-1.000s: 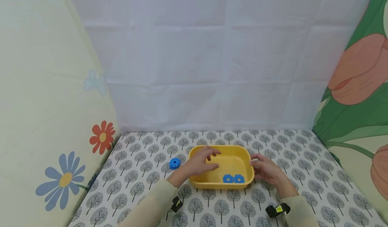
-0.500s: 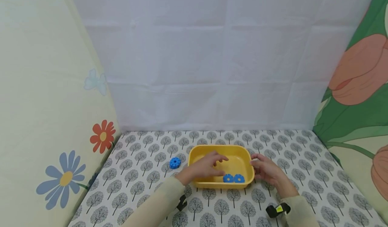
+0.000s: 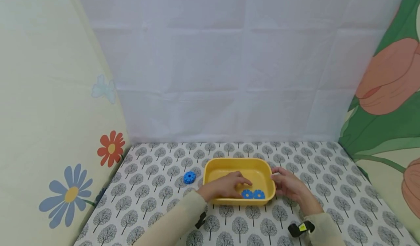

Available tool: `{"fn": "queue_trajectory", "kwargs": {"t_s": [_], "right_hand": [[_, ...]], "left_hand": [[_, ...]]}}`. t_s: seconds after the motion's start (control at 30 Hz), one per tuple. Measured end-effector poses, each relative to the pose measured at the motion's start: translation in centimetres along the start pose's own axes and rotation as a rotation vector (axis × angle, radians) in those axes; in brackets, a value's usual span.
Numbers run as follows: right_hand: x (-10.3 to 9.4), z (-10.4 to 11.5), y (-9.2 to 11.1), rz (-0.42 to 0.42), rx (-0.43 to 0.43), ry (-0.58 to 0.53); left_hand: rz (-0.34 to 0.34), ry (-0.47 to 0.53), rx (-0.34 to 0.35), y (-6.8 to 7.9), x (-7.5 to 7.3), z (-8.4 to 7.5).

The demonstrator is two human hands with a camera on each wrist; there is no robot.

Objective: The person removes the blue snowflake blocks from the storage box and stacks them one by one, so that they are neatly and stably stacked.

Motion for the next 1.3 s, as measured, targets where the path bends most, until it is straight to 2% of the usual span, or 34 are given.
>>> {"fn": "queue_trajectory", "kwargs": {"t_s": [0.37, 0.8, 1.03, 1.3], "right_hand": [[-0.1, -0.2, -0.1, 0.007, -0.013, 0.005], [-0.1, -0.3, -0.1, 0.005, -0.002, -0.009], [0.0, -0.2, -0.1, 0.006, -0.007, -0.016], [0.1, -0.2, 0.0, 0.011, -0.013, -0.015]], "left_hand": [[-0.013, -0.107, 0.015, -0.9, 0.7, 0.2], [-0.031, -0.103, 0.001, -1.2, 0.7, 0.0], [-0.03, -0.127, 0.032, -1.0, 0.4, -0.8], [-0.04, -0.156, 0.036, -1.0, 0.3, -0.7]]}}
Point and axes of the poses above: each hand's wrist, its own y-axis away from the middle knuckle, its own x-axis out of the palm, z = x × y, the point moved 9 cm from there along -y, towards the middle knuckle, and after that the axes turned 4 degrees about y, right-handed, at the moved point
